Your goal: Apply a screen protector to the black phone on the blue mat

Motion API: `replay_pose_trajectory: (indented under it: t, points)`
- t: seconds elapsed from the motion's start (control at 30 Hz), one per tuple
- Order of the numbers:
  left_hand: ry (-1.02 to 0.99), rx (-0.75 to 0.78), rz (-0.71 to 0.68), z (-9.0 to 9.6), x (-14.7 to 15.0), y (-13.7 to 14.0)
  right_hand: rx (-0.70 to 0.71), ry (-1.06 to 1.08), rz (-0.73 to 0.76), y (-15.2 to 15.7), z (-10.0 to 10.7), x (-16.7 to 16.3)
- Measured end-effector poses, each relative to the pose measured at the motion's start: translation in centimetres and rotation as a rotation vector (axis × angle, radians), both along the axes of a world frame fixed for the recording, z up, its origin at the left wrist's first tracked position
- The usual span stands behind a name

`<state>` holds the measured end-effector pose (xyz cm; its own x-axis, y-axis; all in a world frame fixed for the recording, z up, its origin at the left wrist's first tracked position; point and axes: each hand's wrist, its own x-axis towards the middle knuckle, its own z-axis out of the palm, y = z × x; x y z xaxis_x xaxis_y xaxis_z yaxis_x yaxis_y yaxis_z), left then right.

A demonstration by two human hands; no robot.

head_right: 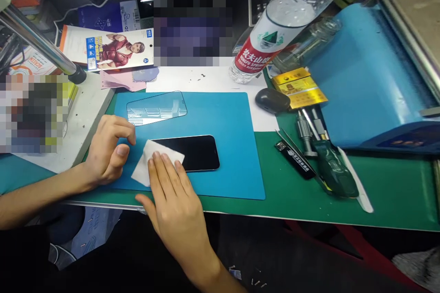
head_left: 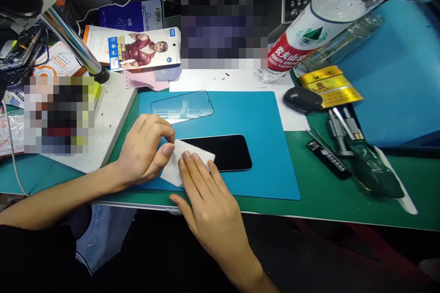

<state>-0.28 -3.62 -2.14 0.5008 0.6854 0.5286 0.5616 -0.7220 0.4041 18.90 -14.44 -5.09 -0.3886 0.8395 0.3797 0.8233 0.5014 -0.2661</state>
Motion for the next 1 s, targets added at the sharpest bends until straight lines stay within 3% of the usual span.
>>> replay_pose_trajectory:
  t: [0.1,0.3,0.57,0.8,1.0]
  points:
    - [0.027,-0.034,-0.031,-0.3,0.1,-0.1,0.011,-0.001,-0.012,-0.1,-0.1,0.4]
    - [0.039,-0.080,-0.035,-0.7,0.2,0.0,-0.034,-0.019,-0.049,3.3,0.3,0.6]
    - [0.190,0.011,-0.105,-0.2,0.4,-0.1,0.014,0.004,-0.025,-0.8,-0.4,2.3]
    - [0.185,-0.013,-0.094,-0.3,0.4,0.3,-0.047,-0.049,-0.082,3.2,0.3,2.2]
    - [0.208,0.014,-0.107,-0.4,0.5,0.0,-0.047,-0.058,-0.049,-0.2,-0.1,4.0]
